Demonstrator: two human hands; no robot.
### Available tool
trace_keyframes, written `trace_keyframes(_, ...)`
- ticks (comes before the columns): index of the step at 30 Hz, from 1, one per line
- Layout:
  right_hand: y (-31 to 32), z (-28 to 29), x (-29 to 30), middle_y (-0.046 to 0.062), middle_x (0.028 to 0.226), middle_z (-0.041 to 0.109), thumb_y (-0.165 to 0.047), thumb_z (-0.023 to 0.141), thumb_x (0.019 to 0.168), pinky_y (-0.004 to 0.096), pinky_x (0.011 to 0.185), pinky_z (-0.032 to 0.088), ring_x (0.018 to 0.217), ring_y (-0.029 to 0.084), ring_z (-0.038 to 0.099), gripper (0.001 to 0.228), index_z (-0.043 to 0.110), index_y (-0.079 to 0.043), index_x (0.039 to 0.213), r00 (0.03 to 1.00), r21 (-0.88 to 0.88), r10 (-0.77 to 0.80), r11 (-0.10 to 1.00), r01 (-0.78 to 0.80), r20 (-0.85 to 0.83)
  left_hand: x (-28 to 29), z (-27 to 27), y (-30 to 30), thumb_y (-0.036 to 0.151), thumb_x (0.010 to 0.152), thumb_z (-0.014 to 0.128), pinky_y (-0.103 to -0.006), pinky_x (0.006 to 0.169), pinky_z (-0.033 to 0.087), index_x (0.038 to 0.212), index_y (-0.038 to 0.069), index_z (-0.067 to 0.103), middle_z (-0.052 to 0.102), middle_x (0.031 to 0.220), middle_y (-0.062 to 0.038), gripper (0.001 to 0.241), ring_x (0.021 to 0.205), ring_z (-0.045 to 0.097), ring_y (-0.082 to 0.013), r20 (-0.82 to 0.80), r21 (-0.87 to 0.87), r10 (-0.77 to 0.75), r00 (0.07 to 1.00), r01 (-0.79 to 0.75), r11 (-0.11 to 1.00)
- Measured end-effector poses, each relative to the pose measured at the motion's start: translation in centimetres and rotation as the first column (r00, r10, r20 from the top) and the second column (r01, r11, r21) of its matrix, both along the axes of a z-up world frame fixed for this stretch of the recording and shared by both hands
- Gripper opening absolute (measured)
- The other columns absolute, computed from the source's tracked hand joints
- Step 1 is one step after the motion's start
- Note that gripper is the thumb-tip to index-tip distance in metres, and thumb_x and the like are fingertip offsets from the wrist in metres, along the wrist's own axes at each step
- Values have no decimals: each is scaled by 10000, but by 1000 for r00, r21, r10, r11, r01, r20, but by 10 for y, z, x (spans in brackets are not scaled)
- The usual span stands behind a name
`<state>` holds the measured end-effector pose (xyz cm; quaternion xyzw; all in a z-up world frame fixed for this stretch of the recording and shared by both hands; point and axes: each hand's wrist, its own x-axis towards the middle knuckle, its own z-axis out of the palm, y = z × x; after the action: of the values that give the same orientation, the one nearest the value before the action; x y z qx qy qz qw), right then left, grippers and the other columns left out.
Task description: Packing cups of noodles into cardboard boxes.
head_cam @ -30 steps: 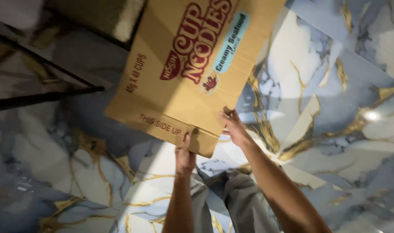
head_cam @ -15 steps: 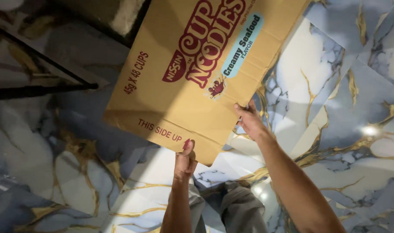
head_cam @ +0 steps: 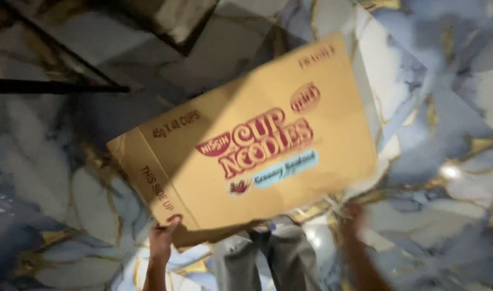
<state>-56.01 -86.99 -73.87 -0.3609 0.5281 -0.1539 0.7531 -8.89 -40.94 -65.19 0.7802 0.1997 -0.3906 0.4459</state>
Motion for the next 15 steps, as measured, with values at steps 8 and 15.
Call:
trace_keyframes(8, -194, 70, 121, 129, 1413, 490, -594, 506, 1001, 429, 1083, 368, 1304, 231, 485, 728, 460, -22, 1447, 926, -647, 364, 682, -340, -104, -120, -74, 141, 754, 1046, 391, -620, 1061, 401, 1556, 234, 473, 472, 1573, 3, 733, 1456, 393, -431, -484, -600, 590, 646, -736, 313)
trace_keyframes(15, -128, 60, 166, 38, 1311, 640, -469, 533, 984, 403, 962, 498, 1163, 192, 604, 560, 536, -122, 1423, 801, 221, 384, 923, -316, -459, -127, -95, 11, 536, 986, 450, -590, 883, 505, 1245, 345, 625, 605, 1024, 148, 366, 884, 526, -217, -507, -180, 620, 599, -777, 603)
